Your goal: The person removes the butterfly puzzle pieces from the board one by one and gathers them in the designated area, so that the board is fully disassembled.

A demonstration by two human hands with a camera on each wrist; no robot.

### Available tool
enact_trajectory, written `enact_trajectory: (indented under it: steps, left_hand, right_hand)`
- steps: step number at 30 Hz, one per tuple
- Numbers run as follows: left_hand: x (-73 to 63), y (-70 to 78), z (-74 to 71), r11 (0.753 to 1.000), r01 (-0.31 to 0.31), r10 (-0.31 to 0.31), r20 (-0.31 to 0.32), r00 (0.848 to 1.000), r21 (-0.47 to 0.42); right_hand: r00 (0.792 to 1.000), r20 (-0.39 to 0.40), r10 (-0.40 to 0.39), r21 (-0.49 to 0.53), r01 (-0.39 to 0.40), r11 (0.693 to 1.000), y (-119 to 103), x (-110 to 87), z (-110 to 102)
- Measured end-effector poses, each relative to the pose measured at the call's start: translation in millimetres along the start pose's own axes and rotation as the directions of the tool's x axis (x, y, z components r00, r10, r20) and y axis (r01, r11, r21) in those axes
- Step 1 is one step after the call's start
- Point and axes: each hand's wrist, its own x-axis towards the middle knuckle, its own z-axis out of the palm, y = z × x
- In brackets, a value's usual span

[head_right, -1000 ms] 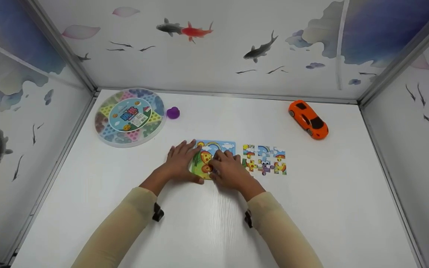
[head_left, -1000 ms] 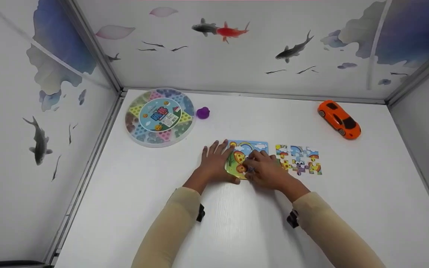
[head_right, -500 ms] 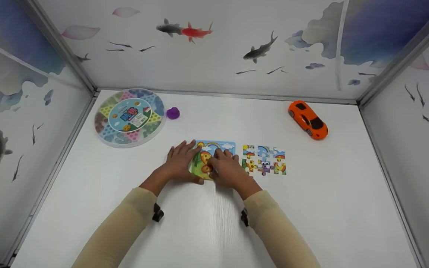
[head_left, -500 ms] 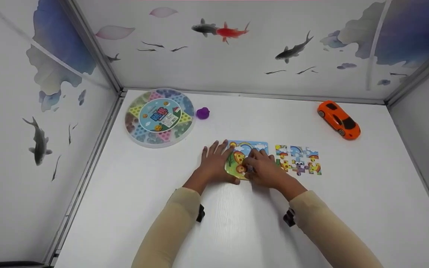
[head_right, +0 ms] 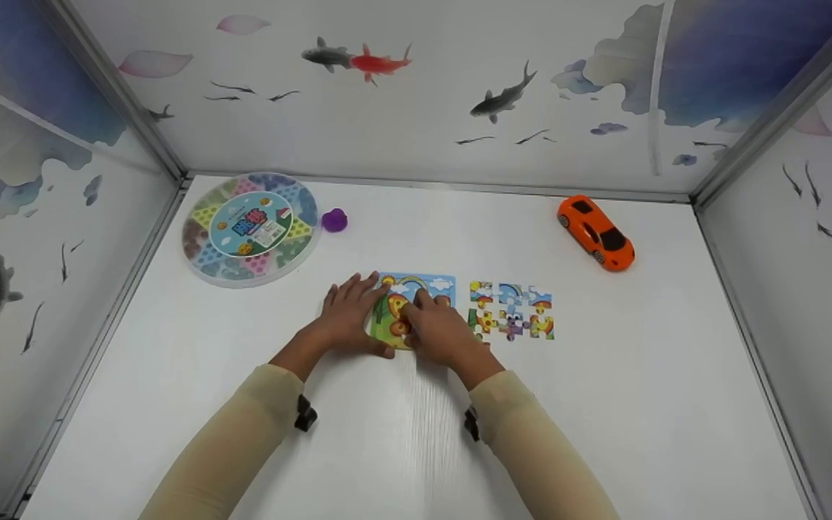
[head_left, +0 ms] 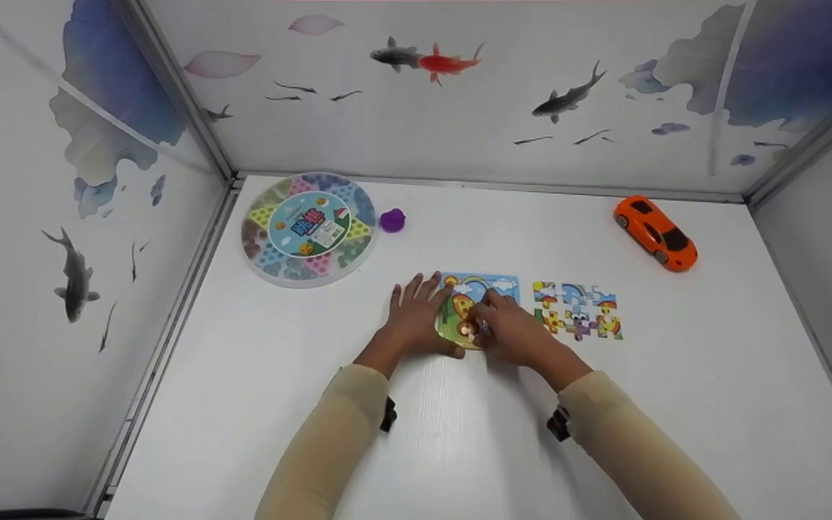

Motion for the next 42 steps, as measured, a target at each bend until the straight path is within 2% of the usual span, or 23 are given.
enact_trajectory:
  steps: [16,21,26,29,34,42]
  left_hand:
    - [-0.8,1.0,-0.1,1.0,-0.003,0.003,0.006,1.0,0.008]
    - [-1.5,1.2,-0.2,1.0,-0.006,0.006,0.003,1.0,0.009]
    - [-2.0,1.2,-0.6,1.0,-0.003,0.003,0.002,1.0,-0.008]
    - [-2.2,0.9,-0.5,1.0,-0.004,0.004,0.0,1.0,-0.014]
    - [-2.3,0.3,0.1,1.0,-0.006,0.006,-0.005,1.0,-0.013]
    - [-3.4,-0.2,1.2,1.0,-0.011,0.011,-0.01,1.0,-0.014]
  right_hand:
    - [1.0,0.028,0.015,-0.057,-0.013,0.998,-7,-2.4,-3]
    - [0.999,0.024,-0.042,-0.046,0.043,0.998,-3,-7.8,-3]
    - [0.993,-0.013,-0.118,-0.1,0.116,0.988,1,-12.9,-3]
    - [0.989,-0.041,-0.139,-0.131,0.133,0.982,4,-15.4,-2]
    - [0.985,-0.098,-0.142,-0.149,0.126,0.981,10,-22.0,-3]
    - [0.98,-0.155,-0.128,-0.114,0.111,0.987,24,-42.0,-6]
